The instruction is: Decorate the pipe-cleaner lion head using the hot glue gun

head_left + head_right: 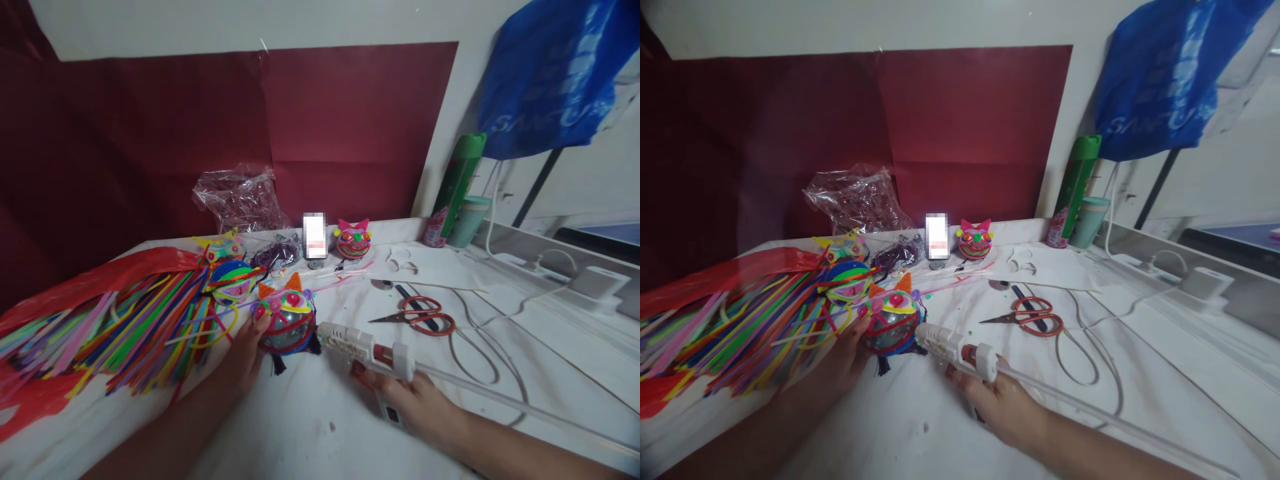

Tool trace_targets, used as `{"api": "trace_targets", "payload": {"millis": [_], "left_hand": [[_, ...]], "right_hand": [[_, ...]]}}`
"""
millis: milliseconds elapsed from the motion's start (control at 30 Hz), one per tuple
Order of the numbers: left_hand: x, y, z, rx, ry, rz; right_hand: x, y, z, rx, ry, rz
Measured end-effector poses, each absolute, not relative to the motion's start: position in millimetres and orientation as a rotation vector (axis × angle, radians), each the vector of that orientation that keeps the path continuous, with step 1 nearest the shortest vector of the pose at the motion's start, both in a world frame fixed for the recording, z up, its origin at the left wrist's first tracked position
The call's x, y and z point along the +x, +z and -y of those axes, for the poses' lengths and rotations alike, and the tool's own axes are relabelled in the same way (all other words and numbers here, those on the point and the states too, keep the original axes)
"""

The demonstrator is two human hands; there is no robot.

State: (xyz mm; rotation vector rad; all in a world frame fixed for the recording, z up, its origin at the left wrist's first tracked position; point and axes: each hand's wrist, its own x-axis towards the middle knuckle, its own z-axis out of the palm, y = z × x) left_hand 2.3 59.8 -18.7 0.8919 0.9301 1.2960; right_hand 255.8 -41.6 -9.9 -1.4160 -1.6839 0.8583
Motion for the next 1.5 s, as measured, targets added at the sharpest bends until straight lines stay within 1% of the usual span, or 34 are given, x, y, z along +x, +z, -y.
{"api": "trace_targets", "payload": {"millis": [133,300,433,667,1067,1267,1400,1500], "left_hand": [[13,-16,-61,0.883,1.299,-0.927],[13,-10,-56,0.866,1.282,-0.98],[13,-11,-56,0.885,1.298,-0.97],[13,-18,-60,0.891,1.307,-0.929],[12,-17,-60,0.903,1.301,-0.961],[14,-17,-61,0.877,1.319,-0.967],[15,-16,-60,0.893,1.337,-0.9],[16,-15,-60,0.895,1.327,-0.899]], "right_hand": [[254,-10,42,-1.449,0.906,1.699],[254,-6,40,-1.422,0.865,1.675],[254,-3,39,-1.455,0.904,1.577],[254,-5,41,-1.441,0.913,1.622],[256,-12,39,-1.391,0.86,1.706],[253,-7,41,-1.404,0.844,1.69],[252,-7,43,-1.46,0.898,1.66],[253,-9,42,-1.407,0.89,1.689]]}}
